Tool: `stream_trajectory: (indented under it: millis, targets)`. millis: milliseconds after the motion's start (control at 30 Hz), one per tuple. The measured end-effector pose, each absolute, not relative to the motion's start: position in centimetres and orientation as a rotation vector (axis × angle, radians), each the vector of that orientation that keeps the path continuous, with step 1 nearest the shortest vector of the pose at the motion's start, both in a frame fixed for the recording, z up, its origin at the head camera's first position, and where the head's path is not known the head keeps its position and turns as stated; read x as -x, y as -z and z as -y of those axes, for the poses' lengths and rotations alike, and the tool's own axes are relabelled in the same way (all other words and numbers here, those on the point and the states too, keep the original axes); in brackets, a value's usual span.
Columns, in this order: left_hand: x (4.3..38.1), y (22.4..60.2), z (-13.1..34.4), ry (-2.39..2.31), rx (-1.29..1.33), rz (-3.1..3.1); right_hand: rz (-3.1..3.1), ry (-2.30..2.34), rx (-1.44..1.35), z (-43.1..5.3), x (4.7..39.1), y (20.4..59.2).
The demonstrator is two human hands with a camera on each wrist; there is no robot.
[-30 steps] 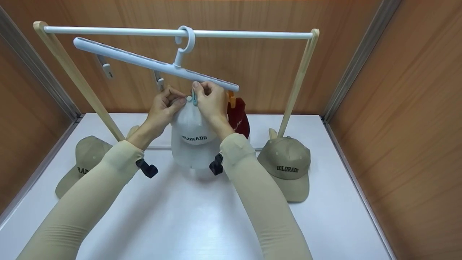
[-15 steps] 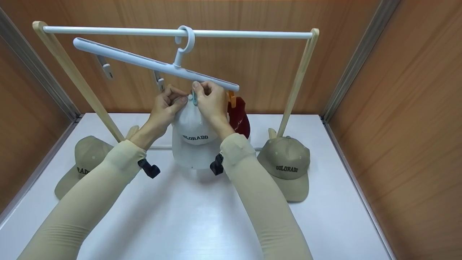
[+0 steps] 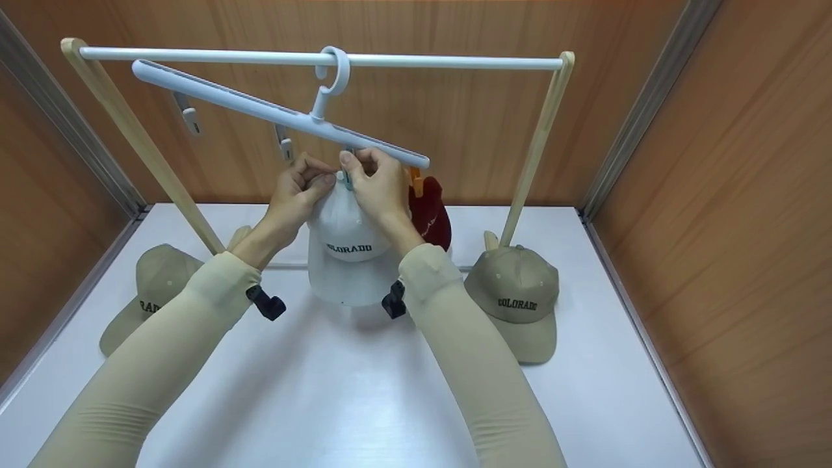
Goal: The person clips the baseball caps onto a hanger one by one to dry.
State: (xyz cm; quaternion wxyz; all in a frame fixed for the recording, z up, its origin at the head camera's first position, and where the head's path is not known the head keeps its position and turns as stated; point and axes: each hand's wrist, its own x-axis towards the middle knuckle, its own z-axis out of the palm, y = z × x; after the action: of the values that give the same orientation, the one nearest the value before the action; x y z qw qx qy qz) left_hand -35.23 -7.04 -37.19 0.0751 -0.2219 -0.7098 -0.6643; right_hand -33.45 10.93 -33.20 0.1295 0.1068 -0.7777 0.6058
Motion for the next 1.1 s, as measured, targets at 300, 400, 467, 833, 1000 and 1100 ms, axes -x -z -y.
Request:
stream_trajectory:
  millis: [300, 400, 467, 833, 1000, 1100]
  targets:
    - [35.4, 37.3, 7.2, 1.959, 0.666, 2.155, 2.268, -1.770, -0.343, -11.0, 33.4, 33.4]
    - [35.4, 37.3, 7.4, 1.931, 0.667, 2.169, 2.274, -1.784, -0.342, -11.0, 33.3, 33.4]
    - [35.4, 37.4, 7.5, 1.919, 0.670, 2.175, 2.273, -1.795, -0.345, -11.0, 33.3, 33.5]
    - [35.5, 37.6, 7.8, 1.924, 0.691, 2.180, 2.270, -1.800, -0.375, -11.1, 33.2, 33.7]
    - [35.4, 37.7, 8.0, 1.926, 0.682, 2.194, 2.288, -1.782, -0.354, -11.1, 33.1, 33.7]
    - [35.3, 37.7, 8.1, 1.926, 0.681, 2.199, 2.301, -1.772, -0.345, -11.1, 33.0, 33.7]
